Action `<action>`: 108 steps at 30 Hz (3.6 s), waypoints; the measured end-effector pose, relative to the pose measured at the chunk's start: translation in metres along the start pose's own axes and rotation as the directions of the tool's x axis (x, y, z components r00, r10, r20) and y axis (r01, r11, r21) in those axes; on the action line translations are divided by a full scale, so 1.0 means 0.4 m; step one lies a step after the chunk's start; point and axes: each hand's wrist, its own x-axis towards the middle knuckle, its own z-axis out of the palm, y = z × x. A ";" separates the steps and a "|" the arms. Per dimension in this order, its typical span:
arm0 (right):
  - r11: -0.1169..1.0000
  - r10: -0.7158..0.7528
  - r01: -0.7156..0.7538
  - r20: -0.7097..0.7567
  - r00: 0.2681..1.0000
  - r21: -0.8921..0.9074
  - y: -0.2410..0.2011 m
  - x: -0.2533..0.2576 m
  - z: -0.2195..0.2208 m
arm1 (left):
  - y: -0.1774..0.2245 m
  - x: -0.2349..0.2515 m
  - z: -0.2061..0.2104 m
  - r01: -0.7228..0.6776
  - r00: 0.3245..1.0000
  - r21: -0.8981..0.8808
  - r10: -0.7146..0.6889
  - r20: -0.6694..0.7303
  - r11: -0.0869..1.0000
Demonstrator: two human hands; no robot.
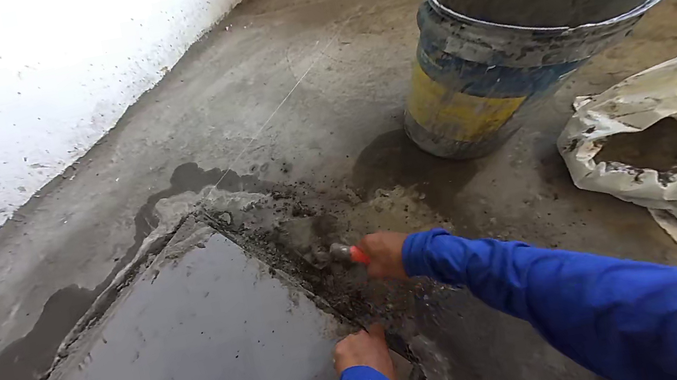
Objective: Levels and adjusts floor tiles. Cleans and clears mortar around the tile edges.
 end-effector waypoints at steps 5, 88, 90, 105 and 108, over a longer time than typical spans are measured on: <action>0.985 -0.147 0.158 0.150 0.978 -0.063 -0.122 0.025 0.040 | -0.008 -0.005 0.002 0.013 1.000 -0.043 -0.013 0.009 0.999; 1.000 -0.030 0.031 -0.060 0.998 0.004 -0.082 0.166 -0.107 | -0.046 -0.032 0.049 0.030 1.000 -0.199 -0.030 0.007 0.979; 0.997 -0.072 0.072 -0.026 0.997 -0.012 -0.084 0.128 -0.043 | -0.044 -0.032 0.043 0.041 0.999 -0.198 -0.040 0.009 0.979; 0.993 -0.083 0.093 0.131 0.988 -0.073 -0.138 -0.005 -0.025 | -0.029 -0.044 0.040 0.094 0.996 -0.162 -0.094 0.008 0.982; 0.987 -0.092 0.105 0.111 0.990 -0.123 -0.121 -0.010 -0.045 | -0.029 -0.043 0.040 0.104 0.994 -0.169 -0.106 -0.001 0.980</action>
